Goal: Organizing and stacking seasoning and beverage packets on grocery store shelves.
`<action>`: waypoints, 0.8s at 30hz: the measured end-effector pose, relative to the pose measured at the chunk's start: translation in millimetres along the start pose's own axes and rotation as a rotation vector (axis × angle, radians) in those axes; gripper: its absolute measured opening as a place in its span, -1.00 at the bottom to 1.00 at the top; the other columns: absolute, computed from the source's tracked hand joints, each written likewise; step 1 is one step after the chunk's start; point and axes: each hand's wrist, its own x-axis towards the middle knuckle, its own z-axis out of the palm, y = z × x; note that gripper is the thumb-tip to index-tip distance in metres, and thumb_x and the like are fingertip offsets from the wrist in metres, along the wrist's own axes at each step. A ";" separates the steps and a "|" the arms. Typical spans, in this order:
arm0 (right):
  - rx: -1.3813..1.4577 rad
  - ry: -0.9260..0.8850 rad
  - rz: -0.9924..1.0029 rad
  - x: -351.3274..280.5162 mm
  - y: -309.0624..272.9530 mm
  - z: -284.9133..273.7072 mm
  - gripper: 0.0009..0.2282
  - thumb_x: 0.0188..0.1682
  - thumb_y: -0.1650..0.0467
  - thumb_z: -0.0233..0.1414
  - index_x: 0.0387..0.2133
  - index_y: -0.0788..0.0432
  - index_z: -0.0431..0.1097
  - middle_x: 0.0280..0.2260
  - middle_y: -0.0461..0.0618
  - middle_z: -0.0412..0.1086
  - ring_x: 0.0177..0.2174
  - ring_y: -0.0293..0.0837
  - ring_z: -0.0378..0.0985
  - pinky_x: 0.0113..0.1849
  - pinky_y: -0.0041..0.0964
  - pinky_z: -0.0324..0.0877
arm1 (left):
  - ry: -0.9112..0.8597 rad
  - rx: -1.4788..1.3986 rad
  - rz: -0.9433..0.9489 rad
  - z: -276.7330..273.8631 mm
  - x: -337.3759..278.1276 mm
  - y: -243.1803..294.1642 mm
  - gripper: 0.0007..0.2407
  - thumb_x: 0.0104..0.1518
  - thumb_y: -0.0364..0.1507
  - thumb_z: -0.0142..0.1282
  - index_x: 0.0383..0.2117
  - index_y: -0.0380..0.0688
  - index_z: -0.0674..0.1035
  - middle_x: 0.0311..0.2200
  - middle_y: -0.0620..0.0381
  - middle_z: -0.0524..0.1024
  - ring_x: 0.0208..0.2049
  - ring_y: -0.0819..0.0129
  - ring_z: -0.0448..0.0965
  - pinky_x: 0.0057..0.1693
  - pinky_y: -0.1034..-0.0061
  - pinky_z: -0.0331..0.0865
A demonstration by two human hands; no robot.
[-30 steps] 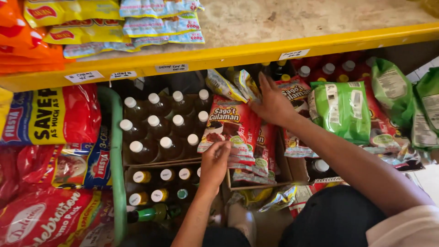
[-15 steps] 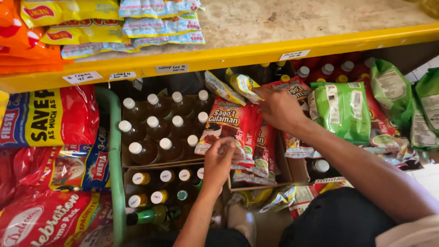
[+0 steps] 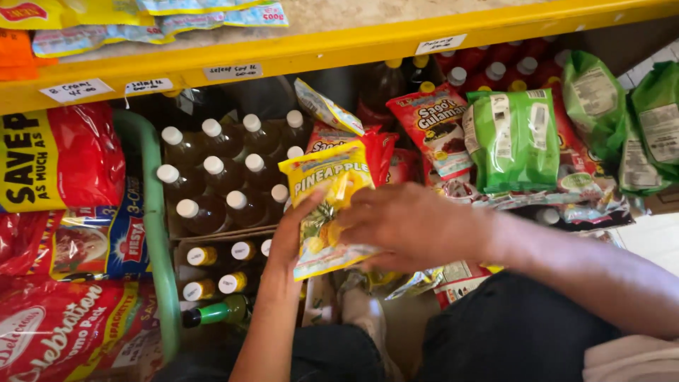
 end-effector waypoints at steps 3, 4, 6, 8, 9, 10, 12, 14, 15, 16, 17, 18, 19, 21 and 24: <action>0.372 0.101 0.399 -8.8 38.6 3.8 -0.58 -0.14 0.36 0.17 0.04 0.15 0.46 0.05 -0.02 0.48 0.08 -0.07 0.54 0.08 -0.20 0.43 | 0.233 0.262 0.078 -9.4 3.3 -2.9 -0.55 0.08 -0.53 0.16 0.16 -0.25 0.42 0.02 -0.06 0.56 -0.04 0.14 0.64 0.07 0.23 0.56; 0.372 0.100 0.401 -9.7 49.0 6.3 -0.58 -0.14 0.36 0.17 0.04 0.15 0.46 0.05 -0.02 0.48 0.08 -0.07 0.54 0.08 -0.20 0.43 | 0.232 0.260 0.076 -8.2 1.4 -2.6 -0.55 0.08 -0.53 0.16 0.16 -0.25 0.42 0.02 -0.06 0.56 -0.04 0.14 0.64 0.07 0.23 0.56; 0.095 0.443 0.406 -11.2 70.6 9.9 -0.40 -0.12 0.27 0.31 0.13 0.38 0.30 0.13 0.26 0.32 0.13 0.13 0.36 0.09 -0.10 0.32 | 0.026 0.268 0.071 -5.4 -0.9 -0.8 -0.52 0.04 -0.57 0.18 0.16 -0.36 0.41 0.02 -0.18 0.57 -0.03 0.04 0.64 0.08 0.15 0.56; 0.327 0.422 0.426 -18.4 97.2 40.8 -0.33 -0.12 0.28 0.33 0.18 0.38 0.21 0.13 0.20 0.30 0.12 0.04 0.35 0.07 -0.13 0.31 | -0.062 0.190 0.093 3.5 -2.5 -7.1 -0.48 0.01 -0.59 0.18 0.19 -0.31 0.39 0.05 -0.14 0.56 0.01 0.06 0.63 0.12 0.18 0.54; 0.563 0.395 0.444 -20.3 111.0 55.6 -0.27 -0.12 0.28 0.34 0.23 0.39 0.11 0.14 0.14 0.28 0.11 -0.06 0.34 0.06 -0.16 0.30 | -0.148 0.113 0.112 8.1 -3.4 -8.7 -0.44 -0.03 -0.60 0.17 0.22 -0.27 0.37 0.08 -0.11 0.54 0.06 0.07 0.61 0.17 0.20 0.52; 0.562 0.397 0.437 -16.3 108.1 56.6 -0.27 -0.12 0.28 0.34 0.23 0.39 0.11 0.14 0.14 0.28 0.11 -0.06 0.34 0.06 -0.16 0.30 | -0.148 0.117 0.117 10.0 -3.3 -8.6 -0.44 -0.03 -0.60 0.17 0.22 -0.27 0.37 0.08 -0.11 0.54 0.06 0.07 0.61 0.17 0.20 0.52; 0.933 0.412 0.675 -9.4 102.3 58.2 -0.48 -0.14 0.28 0.28 0.05 0.27 0.34 -0.10 -0.02 0.49 -0.07 -0.25 0.49 -0.02 -0.31 0.41 | 0.043 0.021 0.009 14.1 -2.2 -8.7 -0.47 0.06 -0.51 0.23 0.23 -0.31 0.37 0.06 -0.14 0.55 0.01 0.06 0.60 0.10 0.19 0.50; 0.901 0.434 0.686 -8.9 107.3 63.6 -0.52 -0.12 0.28 0.28 0.02 0.26 0.36 -0.13 -0.02 0.49 -0.10 -0.27 0.49 -0.05 -0.33 0.43 | 0.085 0.292 0.095 14.9 -1.0 -13.8 -0.46 0.06 -0.51 0.26 0.23 -0.27 0.38 0.07 -0.06 0.55 0.03 0.17 0.59 0.14 0.28 0.48; 0.871 0.452 0.702 -8.1 110.5 65.7 -0.56 -0.11 0.29 0.28 -0.02 0.25 0.38 -0.17 -0.03 0.50 -0.14 -0.29 0.50 -0.08 -0.34 0.45 | 0.131 0.557 0.180 15.3 0.4 -15.7 -0.45 0.05 -0.51 0.29 0.24 -0.24 0.38 0.08 0.01 0.55 0.06 0.29 0.58 0.17 0.37 0.46; 0.868 0.456 0.699 -9.2 114.3 70.0 -0.56 -0.11 0.29 0.28 -0.02 0.25 0.38 -0.17 -0.03 0.50 -0.14 -0.29 0.50 -0.08 -0.34 0.45 | 0.128 0.560 0.182 17.0 0.4 -17.7 -0.45 0.05 -0.51 0.29 0.24 -0.24 0.38 0.08 0.01 0.55 0.06 0.29 0.58 0.17 0.37 0.46; 0.889 0.468 0.688 -10.4 118.3 74.5 -0.58 -0.11 0.30 0.27 -0.04 0.25 0.39 -0.17 -0.04 0.50 -0.14 -0.29 0.50 -0.08 -0.35 0.45 | 0.140 0.587 0.152 18.4 0.5 -19.8 -0.44 0.01 -0.50 0.32 0.21 -0.23 0.39 0.05 0.01 0.56 0.03 0.30 0.60 0.15 0.36 0.48; 0.911 0.477 0.678 -11.8 122.1 79.5 -0.60 -0.10 0.31 0.27 -0.05 0.25 0.40 -0.17 -0.04 0.50 -0.14 -0.29 0.51 -0.08 -0.36 0.45 | 0.154 0.612 0.123 19.5 0.1 -22.8 -0.43 -0.03 -0.49 0.35 0.18 -0.22 0.40 0.03 0.01 0.57 0.00 0.31 0.61 0.12 0.36 0.50; 0.909 0.478 0.676 -10.6 116.6 74.1 -0.60 -0.10 0.31 0.27 -0.05 0.25 0.40 -0.17 -0.04 0.50 -0.14 -0.29 0.51 -0.08 -0.36 0.45 | 0.152 0.613 0.125 23.0 -2.7 -20.1 -0.43 -0.03 -0.49 0.35 0.18 -0.22 0.40 0.03 0.01 0.57 0.00 0.31 0.61 0.12 0.36 0.50; 0.905 0.458 0.748 -8.1 106.2 62.0 -0.63 -0.10 0.31 0.25 -0.06 0.21 0.40 -0.19 -0.08 0.52 -0.16 -0.33 0.52 -0.10 -0.39 0.45 | 0.121 0.650 0.130 30.7 -7.5 -14.8 -0.48 0.05 -0.48 0.31 0.18 -0.23 0.43 0.05 -0.02 0.58 0.02 0.28 0.62 0.13 0.34 0.49; 0.959 0.543 0.782 -11.0 118.6 63.1 -0.62 -0.11 0.32 0.27 -0.08 0.26 0.39 -0.25 -0.04 0.51 -0.24 -0.29 0.54 -0.17 -0.34 0.50 | 0.094 0.195 0.072 3.2 -5.2 -30.7 -0.45 0.08 -0.36 0.26 0.23 -0.21 0.36 0.07 -0.17 0.52 0.01 -0.03 0.54 0.10 -0.03 0.41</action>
